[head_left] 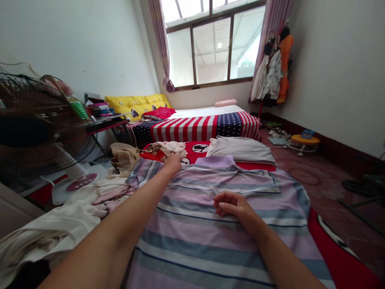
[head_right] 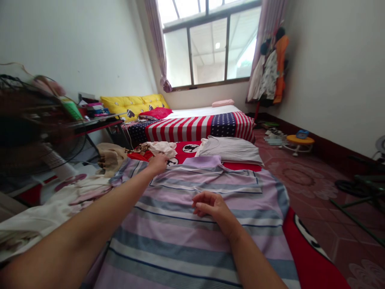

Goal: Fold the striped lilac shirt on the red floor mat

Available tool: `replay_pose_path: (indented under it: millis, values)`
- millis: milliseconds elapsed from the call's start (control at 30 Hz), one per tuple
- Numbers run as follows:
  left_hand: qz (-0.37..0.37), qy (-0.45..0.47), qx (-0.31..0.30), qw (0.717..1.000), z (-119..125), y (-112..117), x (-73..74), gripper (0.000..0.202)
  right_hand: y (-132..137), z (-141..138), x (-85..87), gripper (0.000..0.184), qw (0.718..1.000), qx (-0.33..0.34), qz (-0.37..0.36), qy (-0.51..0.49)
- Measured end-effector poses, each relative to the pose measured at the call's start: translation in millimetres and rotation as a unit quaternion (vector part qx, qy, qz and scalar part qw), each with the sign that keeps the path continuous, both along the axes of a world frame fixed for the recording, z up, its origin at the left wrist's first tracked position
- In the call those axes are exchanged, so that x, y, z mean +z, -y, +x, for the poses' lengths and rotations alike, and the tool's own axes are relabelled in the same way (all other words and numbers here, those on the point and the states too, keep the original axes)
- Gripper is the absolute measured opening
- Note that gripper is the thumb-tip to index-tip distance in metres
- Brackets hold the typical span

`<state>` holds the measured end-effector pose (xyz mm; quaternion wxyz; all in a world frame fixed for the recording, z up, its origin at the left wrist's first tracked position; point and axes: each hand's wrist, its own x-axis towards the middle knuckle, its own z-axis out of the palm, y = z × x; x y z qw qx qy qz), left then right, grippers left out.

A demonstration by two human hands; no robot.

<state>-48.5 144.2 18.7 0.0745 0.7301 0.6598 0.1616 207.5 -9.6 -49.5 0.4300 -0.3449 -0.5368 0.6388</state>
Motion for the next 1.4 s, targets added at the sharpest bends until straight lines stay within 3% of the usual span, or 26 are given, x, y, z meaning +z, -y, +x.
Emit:
replay_pose_path:
  millis: [133, 333, 467, 533, 667, 733, 933, 1100, 1167, 1233, 1267, 1333, 1400]
  values:
    - [0.026, -0.037, 0.011, 0.999, 1.1, 2.1, -25.7, 0.024, -2.7, 0.0, -3.4, 0.031, 1.0, 0.001, -0.008, -0.002]
    - [0.092, -0.052, 0.125, 0.987, -16.3, 1.0, -39.8, 0.028, -4.4, -1.3, -4.3, 0.033, 1.0, 0.001, -0.015, -0.003]
    - [0.145, -0.047, 0.157, 0.976, -8.7, 8.4, -45.9, 0.029, -4.1, -1.5, -2.8, 0.032, 1.0, 0.0, -0.016, -0.002]
    - [0.177, -0.029, 0.13, 0.975, 4.0, 14.4, -48.7, 0.03, -3.0, -1.3, -1.6, 0.031, 1.0, -0.004, -0.017, 0.001]
    - [0.181, 0.025, -0.024, 0.983, 32.8, 26.9, -59.8, 0.027, -0.2, -0.8, 0.4, 0.028, 1.0, -0.021, -0.012, 0.005]
    - [0.171, 0.028, -0.063, 0.983, 40.7, 30.4, -66.9, 0.026, 0.7, -1.0, 1.4, 0.028, 0.999, -0.031, -0.01, 0.004]
    - [0.157, 0.039, -0.053, 0.985, 36.0, 27.0, -75.8, 0.03, 6.3, -1.7, 11.0, 0.036, 0.993, -0.099, -0.043, -0.057]
    - [0.135, 0.047, -0.049, 0.989, 34.2, 27.9, -75.2, 0.033, -0.1, 14.5, 36.3, 0.036, 0.975, -0.182, -0.038, -0.121]
    - [0.136, 0.045, -0.049, 0.988, 35.1, 28.7, -75.6, 0.032, -16.6, 24.3, 48.3, 0.033, 0.974, -0.216, -0.036, -0.058]
    - [0.141, 0.043, -0.047, 0.988, 35.5, 28.9, -76.2, 0.031, -42.4, 32.4, 56.8, 0.032, 0.965, -0.245, -0.023, 0.087]
    - [0.143, 0.041, -0.047, 0.988, 35.5, 28.8, -76.5, 0.031, -57.5, 35.4, 58.8, 0.031, 0.948, -0.26, -0.005, 0.185]
    - [0.145, 0.04, -0.05, 0.987, 35.3, 28.6, -76.9, 0.03, -88.8, 38.8, 58.5, 0.031, 0.881, -0.289, 0.048, 0.371]
    - [0.147, 0.038, -0.057, 0.987, 35.1, 28.4, -76.8, 0.03, -116.3, 38.7, 53.7, 0.037, 0.818, -0.311, 0.093, 0.474]
